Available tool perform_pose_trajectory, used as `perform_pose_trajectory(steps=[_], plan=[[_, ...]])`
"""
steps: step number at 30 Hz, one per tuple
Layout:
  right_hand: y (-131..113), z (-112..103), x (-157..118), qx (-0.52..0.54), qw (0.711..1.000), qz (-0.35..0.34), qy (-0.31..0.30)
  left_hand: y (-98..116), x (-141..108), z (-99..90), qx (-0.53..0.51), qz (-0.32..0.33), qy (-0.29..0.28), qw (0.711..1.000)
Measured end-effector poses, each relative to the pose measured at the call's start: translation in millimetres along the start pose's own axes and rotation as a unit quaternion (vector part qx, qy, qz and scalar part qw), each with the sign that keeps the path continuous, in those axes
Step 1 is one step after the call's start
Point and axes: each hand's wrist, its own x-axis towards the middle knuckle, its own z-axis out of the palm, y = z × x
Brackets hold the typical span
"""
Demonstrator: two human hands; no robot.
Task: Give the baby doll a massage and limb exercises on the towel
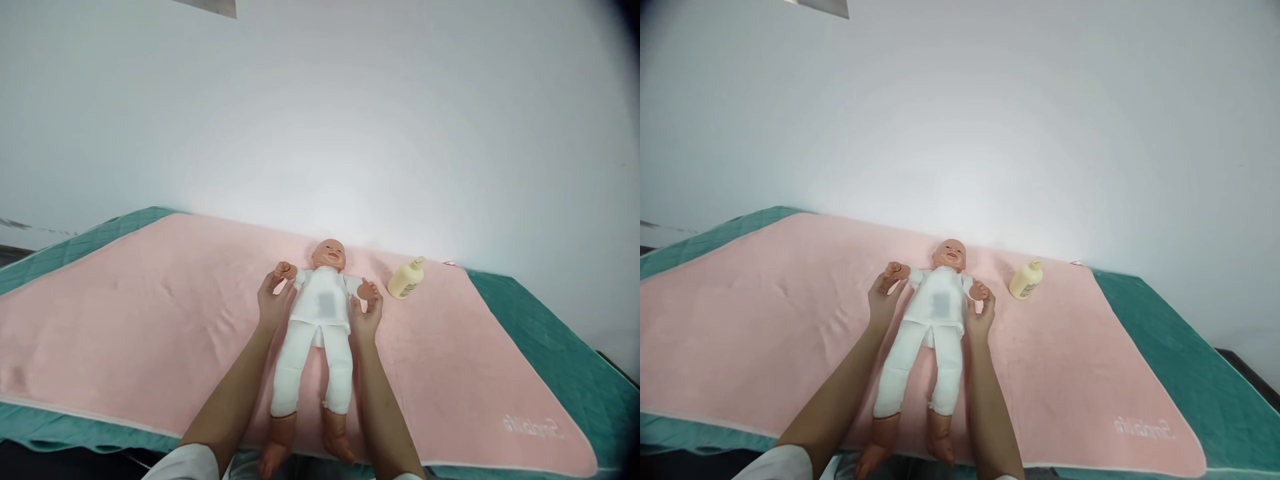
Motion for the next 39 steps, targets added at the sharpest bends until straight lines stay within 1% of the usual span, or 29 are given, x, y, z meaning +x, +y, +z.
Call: perform_pose_trajectory(steps=[3,5,7,9,13,16,19,21,24,26,28,30,32,34,36,37,39], plan=[[2.4,-3.8,0.8,-0.035,0.997,-0.051,-0.041,3.3,-5.6,0.5,0.047,0.038,-0.037,0.997],[1.2,-5.8,2.4,-0.045,0.988,-0.111,-0.095,3.9,-7.5,0.6,0.068,0.073,-0.075,0.992],[-0.7,-6.8,4.0,-0.054,0.972,-0.172,-0.152,2.6,-7.9,1.0,0.086,0.112,-0.115,0.983],[-2.0,-7.1,5.1,-0.075,0.953,-0.218,-0.194,-0.4,-7.3,1.5,0.107,0.155,-0.144,0.972],[-2.4,-7.4,6.1,-0.125,0.924,-0.277,-0.232,-7.7,-5.1,3.0,0.154,0.256,-0.194,0.935],[-1.3,-7.6,6.1,-0.136,0.912,-0.298,-0.247,-10.5,-4.5,4.2,0.179,0.311,-0.231,0.904],[0.0,-7.2,5.5,-0.134,0.91,-0.296,-0.256,-9.2,-5.1,5.3,0.201,0.342,-0.256,0.881],[0.3,-6.8,5.0,-0.132,0.911,-0.292,-0.26,-6.8,-5.6,6.1,0.211,0.352,-0.267,0.872],[-0.1,-6.1,4.6,-0.128,0.913,-0.287,-0.26,-4.3,-5.8,7.4,0.215,0.357,-0.273,0.867],[-0.4,-6.0,4.4,-0.122,0.916,-0.281,-0.26,-4.5,-5.3,8.1,0.21,0.354,-0.275,0.869],[-0.1,-6.3,3.9,-0.113,0.921,-0.266,-0.262,-5.6,-4.7,8.3,0.199,0.337,-0.28,0.877],[0.8,-6.7,2.9,-0.096,0.932,-0.24,-0.254,-5.9,-4.4,7.7,0.176,0.305,-0.278,0.893],[1.9,-6.8,1.4,-0.067,0.95,-0.202,-0.23,-4.1,-4.3,6.3,0.143,0.258,-0.261,0.919],[2.0,-6.1,0.0,-0.035,0.97,-0.152,-0.185,-0.3,-4.2,4.3,0.108,0.192,-0.214,0.952],[-0.3,-4.7,-0.3,-0.009,0.988,-0.093,-0.124,3.4,-3.2,2.0,0.074,0.11,-0.153,0.979],[-2.2,-3.9,0.3,0.001,0.994,-0.06,-0.091,4.5,-2.1,0.8,0.053,0.071,-0.122,0.989],[-6.8,-3.3,3.3,0.015,1.0,0.006,-0.023,4.3,1.9,-1.7,0.0,0.004,-0.066,0.998]])
